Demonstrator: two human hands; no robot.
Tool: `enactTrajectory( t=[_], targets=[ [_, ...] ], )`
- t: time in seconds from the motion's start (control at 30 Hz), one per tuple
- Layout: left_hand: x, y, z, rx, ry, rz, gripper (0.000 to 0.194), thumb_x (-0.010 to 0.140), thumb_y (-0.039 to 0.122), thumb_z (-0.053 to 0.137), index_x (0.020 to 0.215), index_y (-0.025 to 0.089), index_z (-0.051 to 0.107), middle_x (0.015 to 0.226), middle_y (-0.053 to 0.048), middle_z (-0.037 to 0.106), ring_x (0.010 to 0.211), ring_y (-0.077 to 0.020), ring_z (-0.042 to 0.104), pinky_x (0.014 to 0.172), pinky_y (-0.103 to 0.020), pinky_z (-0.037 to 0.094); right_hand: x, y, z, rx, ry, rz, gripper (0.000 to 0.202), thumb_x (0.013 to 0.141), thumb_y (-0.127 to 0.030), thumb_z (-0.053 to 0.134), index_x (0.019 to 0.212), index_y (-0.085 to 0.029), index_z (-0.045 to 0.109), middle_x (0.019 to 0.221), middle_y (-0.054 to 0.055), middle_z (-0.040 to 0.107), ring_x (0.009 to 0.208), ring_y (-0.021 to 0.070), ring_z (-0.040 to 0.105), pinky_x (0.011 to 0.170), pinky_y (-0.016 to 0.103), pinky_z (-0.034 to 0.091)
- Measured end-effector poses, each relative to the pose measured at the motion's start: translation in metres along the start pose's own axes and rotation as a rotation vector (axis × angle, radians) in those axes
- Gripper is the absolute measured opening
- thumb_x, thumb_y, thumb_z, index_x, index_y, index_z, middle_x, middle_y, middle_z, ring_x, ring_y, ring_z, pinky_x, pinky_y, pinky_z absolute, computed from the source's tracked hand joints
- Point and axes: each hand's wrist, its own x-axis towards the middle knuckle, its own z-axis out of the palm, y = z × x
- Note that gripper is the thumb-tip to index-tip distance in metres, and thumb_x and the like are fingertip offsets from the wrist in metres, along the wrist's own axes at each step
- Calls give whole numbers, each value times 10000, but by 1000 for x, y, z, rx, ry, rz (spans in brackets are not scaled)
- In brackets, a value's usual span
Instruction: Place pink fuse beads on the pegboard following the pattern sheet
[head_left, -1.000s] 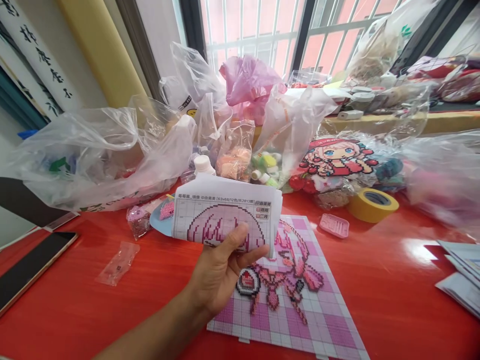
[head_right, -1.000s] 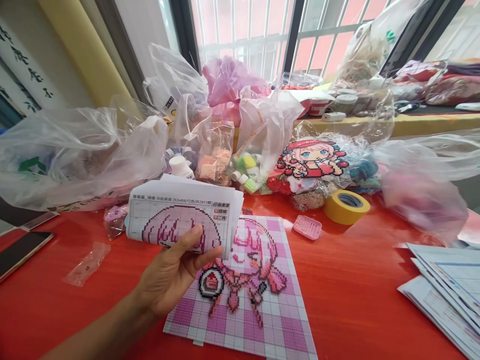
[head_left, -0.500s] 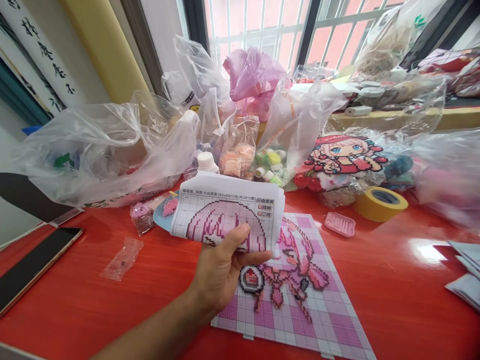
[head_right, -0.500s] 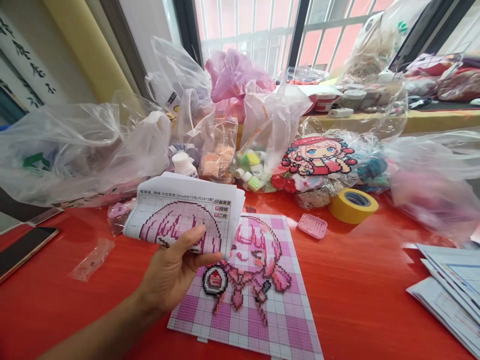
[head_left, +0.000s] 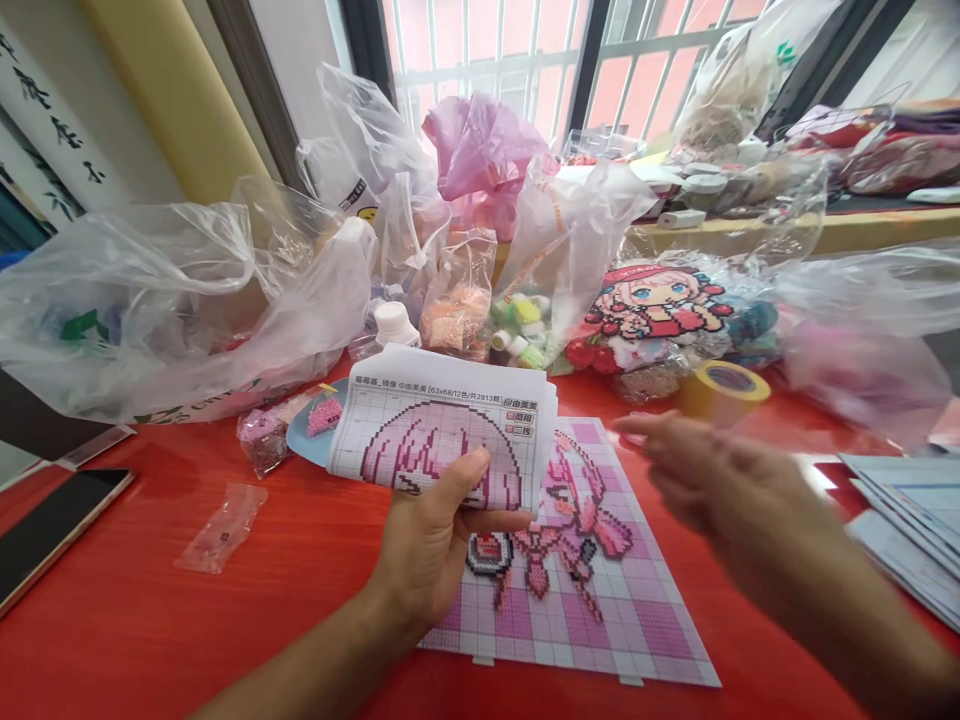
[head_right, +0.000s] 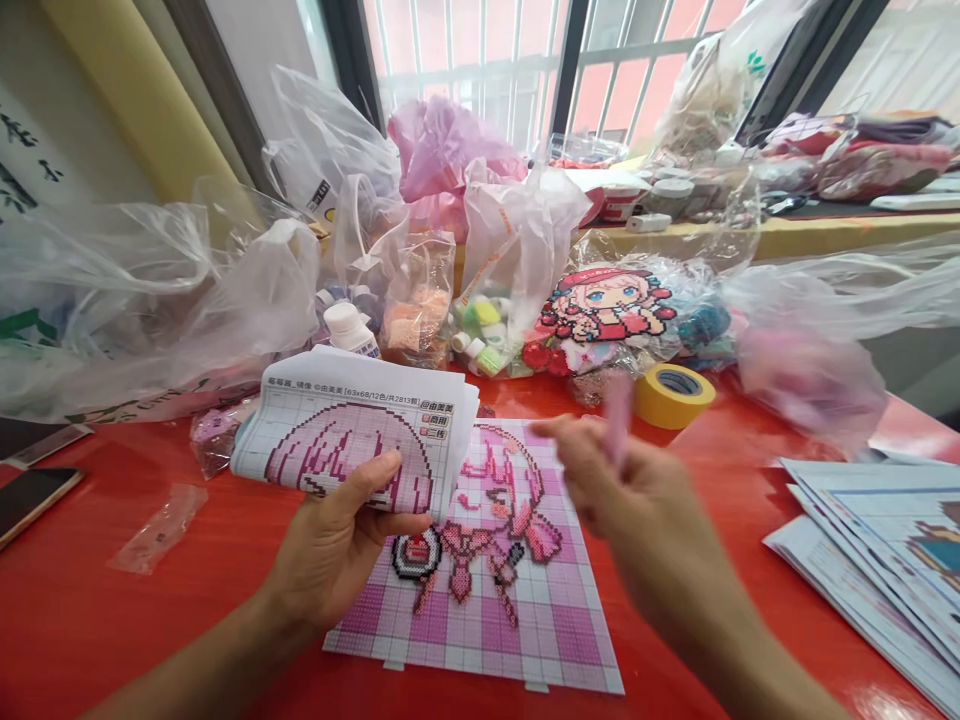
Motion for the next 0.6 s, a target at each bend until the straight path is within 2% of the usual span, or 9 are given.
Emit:
enactTrajectory(
  t=[0.03, 0.1, 0.17, 0.3, 0.47, 0.6],
  targets=[
    [-1, -1, 0, 11, -17, -11, 331, 688, 118, 795, 992, 122, 663, 846, -3, 759, 603, -145, 700, 428, -260, 640, 0, -2, 6, 41, -68, 76, 394, 946, -522, 491, 944, -177, 680, 585, -29, 498, 444, 75, 440, 380, 205, 351],
    [-4, -4, 1, 43, -54, -47, 372, 707, 135, 784, 1056, 117, 657, 874, -30, 777, 601, -161, 710, 413, -255, 630, 2, -7, 19, 176, -213, 266, 503, 869, -645, 512, 814, -167, 658, 495, -70, 345, 373, 59, 303, 328, 213, 223],
    [-7, -7, 1, 83, -99, -96, 386, 722, 167, 779, 1082, 104, 656, 844, -49, 784, 566, -167, 711, 401, -242, 617, 3, -11, 29, 251, -222, 321, 498, 797, -665, 588, 673, -183, 563, 506, -75, 337, 394, 48, 284, 353, 208, 226],
    [-11, -11, 1, 155, -181, -143, 381, 709, 243, 805, 1038, 100, 680, 779, -58, 778, 515, -167, 703, 422, -234, 610, 4, -12, 33, 282, -215, 336, 512, 778, -643, 617, 592, -209, 417, 474, -80, 328, 395, 53, 296, 375, 212, 228],
    [-10, -11, -1, 188, -316, -195, 343, 658, 304, 845, 890, 93, 706, 760, -74, 770, 547, -171, 715, 538, -253, 637, 5, -9, 27, 238, -209, 263, 515, 785, -652, 593, 583, -216, 408, 490, -75, 327, 421, 60, 287, 384, 222, 230],
    [-9, -12, -2, 209, -317, -237, 343, 678, 287, 827, 919, 76, 704, 776, -95, 768, 542, -171, 708, 534, -259, 633, 6, -6, 28, 239, -193, 186, 523, 801, -647, 582, 563, -213, 414, 503, -68, 317, 441, 64, 257, 385, 229, 208]
  ],
)
